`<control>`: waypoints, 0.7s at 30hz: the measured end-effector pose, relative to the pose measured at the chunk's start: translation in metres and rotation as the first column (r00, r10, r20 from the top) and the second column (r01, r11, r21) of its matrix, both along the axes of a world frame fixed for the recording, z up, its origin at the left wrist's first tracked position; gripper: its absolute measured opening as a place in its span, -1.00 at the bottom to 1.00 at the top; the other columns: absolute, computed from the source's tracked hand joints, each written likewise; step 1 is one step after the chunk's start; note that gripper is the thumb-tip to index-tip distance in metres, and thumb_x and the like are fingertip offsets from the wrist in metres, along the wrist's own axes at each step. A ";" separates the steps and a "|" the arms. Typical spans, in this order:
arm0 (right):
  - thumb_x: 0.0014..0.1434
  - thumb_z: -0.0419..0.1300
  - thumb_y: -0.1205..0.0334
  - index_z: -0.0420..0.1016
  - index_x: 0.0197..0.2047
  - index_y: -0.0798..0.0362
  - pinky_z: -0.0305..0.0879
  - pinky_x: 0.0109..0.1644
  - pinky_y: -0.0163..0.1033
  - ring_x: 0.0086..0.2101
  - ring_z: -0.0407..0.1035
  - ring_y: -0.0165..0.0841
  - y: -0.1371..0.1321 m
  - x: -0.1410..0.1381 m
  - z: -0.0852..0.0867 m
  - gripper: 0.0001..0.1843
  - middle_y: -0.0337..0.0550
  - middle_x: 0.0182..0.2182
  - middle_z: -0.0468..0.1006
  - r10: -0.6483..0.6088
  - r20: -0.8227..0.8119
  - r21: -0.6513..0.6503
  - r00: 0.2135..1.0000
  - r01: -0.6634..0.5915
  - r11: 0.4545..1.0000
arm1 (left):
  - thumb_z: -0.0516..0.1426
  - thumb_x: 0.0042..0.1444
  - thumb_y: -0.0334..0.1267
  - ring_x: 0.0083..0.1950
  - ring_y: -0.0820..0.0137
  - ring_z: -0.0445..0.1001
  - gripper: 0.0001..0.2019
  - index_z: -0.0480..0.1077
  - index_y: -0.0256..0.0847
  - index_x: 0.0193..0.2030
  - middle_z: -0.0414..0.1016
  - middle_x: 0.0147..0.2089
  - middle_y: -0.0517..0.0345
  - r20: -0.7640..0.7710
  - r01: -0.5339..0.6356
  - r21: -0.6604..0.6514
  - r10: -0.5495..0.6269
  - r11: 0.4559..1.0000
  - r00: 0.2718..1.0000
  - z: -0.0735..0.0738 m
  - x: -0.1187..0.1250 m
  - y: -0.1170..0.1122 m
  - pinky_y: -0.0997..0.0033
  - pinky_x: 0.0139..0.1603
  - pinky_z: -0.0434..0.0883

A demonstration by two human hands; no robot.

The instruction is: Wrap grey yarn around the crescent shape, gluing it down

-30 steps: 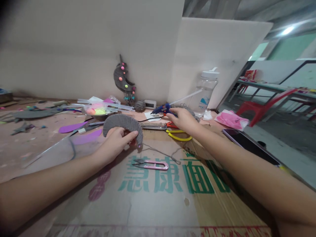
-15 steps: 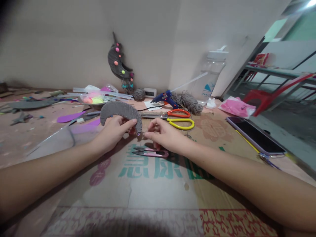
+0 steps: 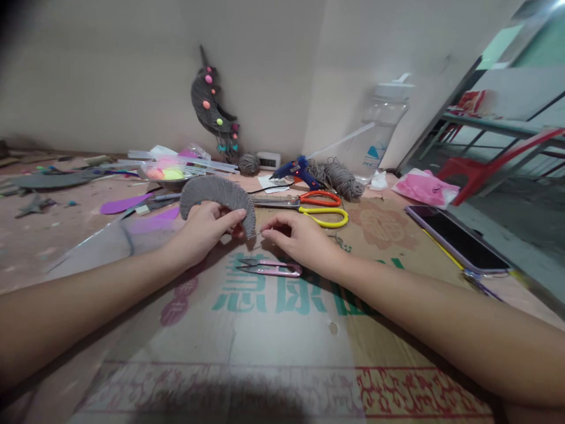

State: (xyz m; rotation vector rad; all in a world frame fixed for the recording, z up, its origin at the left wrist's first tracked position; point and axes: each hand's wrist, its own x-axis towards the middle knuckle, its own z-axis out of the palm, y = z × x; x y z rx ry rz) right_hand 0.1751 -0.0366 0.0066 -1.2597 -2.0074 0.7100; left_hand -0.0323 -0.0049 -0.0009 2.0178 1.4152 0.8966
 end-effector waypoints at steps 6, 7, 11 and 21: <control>0.19 0.18 0.22 0.51 -0.35 0.07 0.27 -0.37 -0.29 -0.50 0.36 -0.41 0.001 0.001 -0.002 -0.86 -0.26 -0.53 0.51 0.010 -0.020 -0.012 1.000 -0.010 1.000 | 0.08 0.16 0.10 -0.41 0.33 0.51 -0.51 0.50 -0.21 -0.58 0.58 -0.52 0.12 0.028 0.054 -0.044 -0.053 0.998 0.998 0.005 0.002 -0.003 0.37 -0.27 0.29; 0.19 0.18 0.22 0.51 -0.35 0.07 0.27 -0.37 -0.29 -0.50 0.36 -0.41 0.001 0.001 -0.002 -0.86 -0.26 -0.53 0.52 0.008 -0.018 -0.008 1.000 -0.008 1.000 | 0.08 0.16 0.10 -0.41 0.33 0.51 -0.52 0.50 -0.22 -0.58 0.58 -0.52 0.12 0.033 0.056 -0.050 -0.054 0.997 0.998 0.005 0.002 -0.003 0.38 -0.27 0.29; 0.18 0.19 0.21 0.52 -0.35 0.08 0.27 -0.38 -0.30 -0.49 0.36 -0.42 0.000 0.001 0.000 -0.85 -0.24 -0.48 0.54 -0.001 -0.019 0.012 1.000 0.002 1.000 | 0.08 0.16 0.11 -0.41 0.33 0.50 -0.51 0.50 -0.22 -0.57 0.58 -0.51 0.10 0.045 0.066 -0.068 -0.063 0.996 0.997 0.004 0.002 -0.003 0.38 -0.27 0.30; 0.19 0.18 0.30 0.60 -0.27 0.07 0.33 -0.19 -0.25 -0.31 0.45 -0.35 0.001 0.003 0.000 -0.85 -0.16 -0.33 0.63 0.007 0.089 0.069 0.996 -0.013 0.998 | 0.10 0.15 0.07 -0.42 0.37 0.49 -0.57 0.48 -0.26 -0.50 0.58 -0.47 0.10 0.146 0.126 -0.122 -0.108 0.985 0.983 0.002 0.001 -0.004 0.42 -0.34 0.32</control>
